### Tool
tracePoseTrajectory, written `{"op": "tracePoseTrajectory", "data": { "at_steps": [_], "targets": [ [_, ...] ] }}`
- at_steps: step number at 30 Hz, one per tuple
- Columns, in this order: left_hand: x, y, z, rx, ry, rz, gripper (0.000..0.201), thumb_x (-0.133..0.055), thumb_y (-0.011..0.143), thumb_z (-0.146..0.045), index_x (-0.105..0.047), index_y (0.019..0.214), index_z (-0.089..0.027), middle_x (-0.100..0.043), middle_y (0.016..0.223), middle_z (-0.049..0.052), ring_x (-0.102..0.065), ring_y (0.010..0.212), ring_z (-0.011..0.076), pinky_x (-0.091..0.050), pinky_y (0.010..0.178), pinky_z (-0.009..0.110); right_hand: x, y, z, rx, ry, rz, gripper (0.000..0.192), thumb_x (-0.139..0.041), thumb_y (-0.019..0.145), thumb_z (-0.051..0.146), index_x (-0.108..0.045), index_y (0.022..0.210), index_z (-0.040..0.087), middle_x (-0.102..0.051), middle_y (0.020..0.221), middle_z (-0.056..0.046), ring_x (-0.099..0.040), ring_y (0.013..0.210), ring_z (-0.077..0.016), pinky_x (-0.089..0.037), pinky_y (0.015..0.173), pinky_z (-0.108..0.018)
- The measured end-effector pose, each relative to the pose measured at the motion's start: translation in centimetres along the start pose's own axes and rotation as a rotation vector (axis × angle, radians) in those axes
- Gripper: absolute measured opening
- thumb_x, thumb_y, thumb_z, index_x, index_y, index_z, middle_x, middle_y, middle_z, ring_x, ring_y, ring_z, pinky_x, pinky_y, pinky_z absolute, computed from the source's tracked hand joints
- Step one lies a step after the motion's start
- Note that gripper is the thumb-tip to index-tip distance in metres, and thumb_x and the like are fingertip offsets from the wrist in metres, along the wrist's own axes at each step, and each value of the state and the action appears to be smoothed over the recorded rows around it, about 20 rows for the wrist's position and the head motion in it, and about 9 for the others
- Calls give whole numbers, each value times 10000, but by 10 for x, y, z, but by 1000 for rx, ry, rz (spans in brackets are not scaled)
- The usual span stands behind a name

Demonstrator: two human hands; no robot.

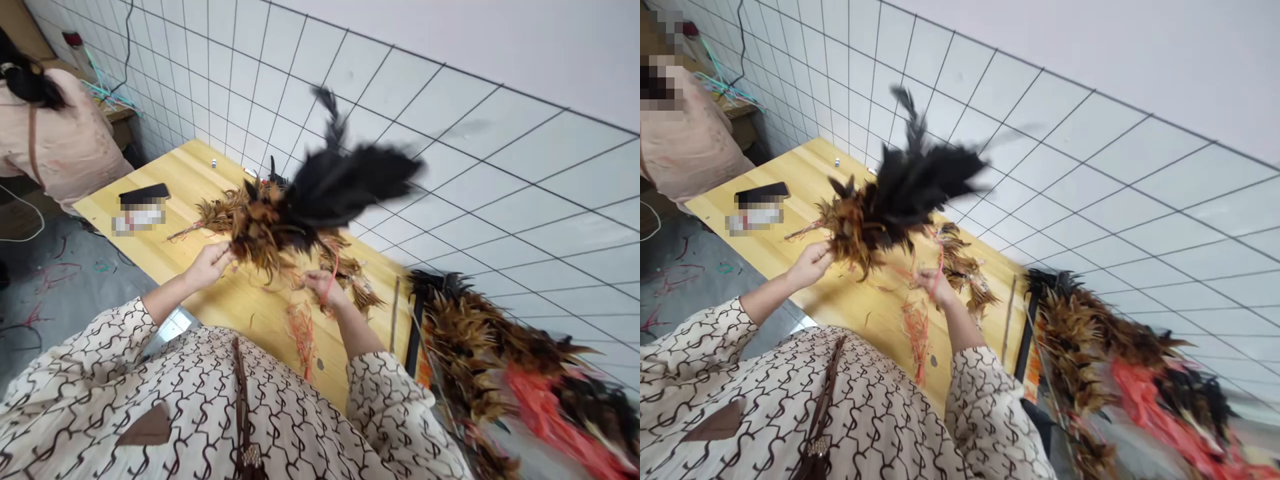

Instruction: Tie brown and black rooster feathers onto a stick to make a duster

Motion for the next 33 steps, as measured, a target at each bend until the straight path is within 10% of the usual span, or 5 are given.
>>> {"op": "tracePoseTrajectory", "data": {
  "at_steps": [11,17,22,27,33],
  "targets": [
    [16,-2,71,415,-436,-463,385,-618,686,-454,-362,543,-205,-292,435,-86,-211,380,43,-171,380,192,-46,-67,-63,-262,337,-97,322,-572,609,503,-505,513,203,-223,384,83,-140,398,-62,-117,446,-260],
    [10,-2,73,419,-407,-422,315,-591,710,-376,-396,543,-195,-284,437,-82,-202,395,48,-154,384,190,-14,-81,-74,-346,-277,-21,236,-529,711,273,-509,491,191,-423,453,-4,-409,486,-135,-354,554,-301],
    [-1,-1,71,417,-429,-368,340,-607,691,-396,-376,541,-197,-268,438,-88,-191,403,45,-149,388,184,24,-78,-2,-126,-905,-425,292,-465,671,40,-666,873,101,-646,952,-208,-571,966,-303,-355,914,-477],
    [-26,1,60,397,-432,-272,375,-625,683,-453,-400,541,-189,-310,438,-81,-229,411,46,-189,401,189,-46,-42,81,265,-460,-406,379,-463,803,261,-566,1138,119,-605,1141,-172,-524,1063,-280,-390,940,-429],
    [-38,-2,58,412,-520,-255,409,-644,642,-525,-417,567,-192,-329,444,-83,-277,410,50,-226,402,198,-111,-9,99,305,-202,-243,264,-419,865,315,-542,670,186,-549,656,-50,-500,656,-181,-425,713,-347]
  ]
}}
Point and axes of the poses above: each hand's wrist, its own y-axis towards the middle knuckle, its own x-axis out of the back of the hand, z = x × y, the point moved 9 cm from there along y, towards the middle knuckle
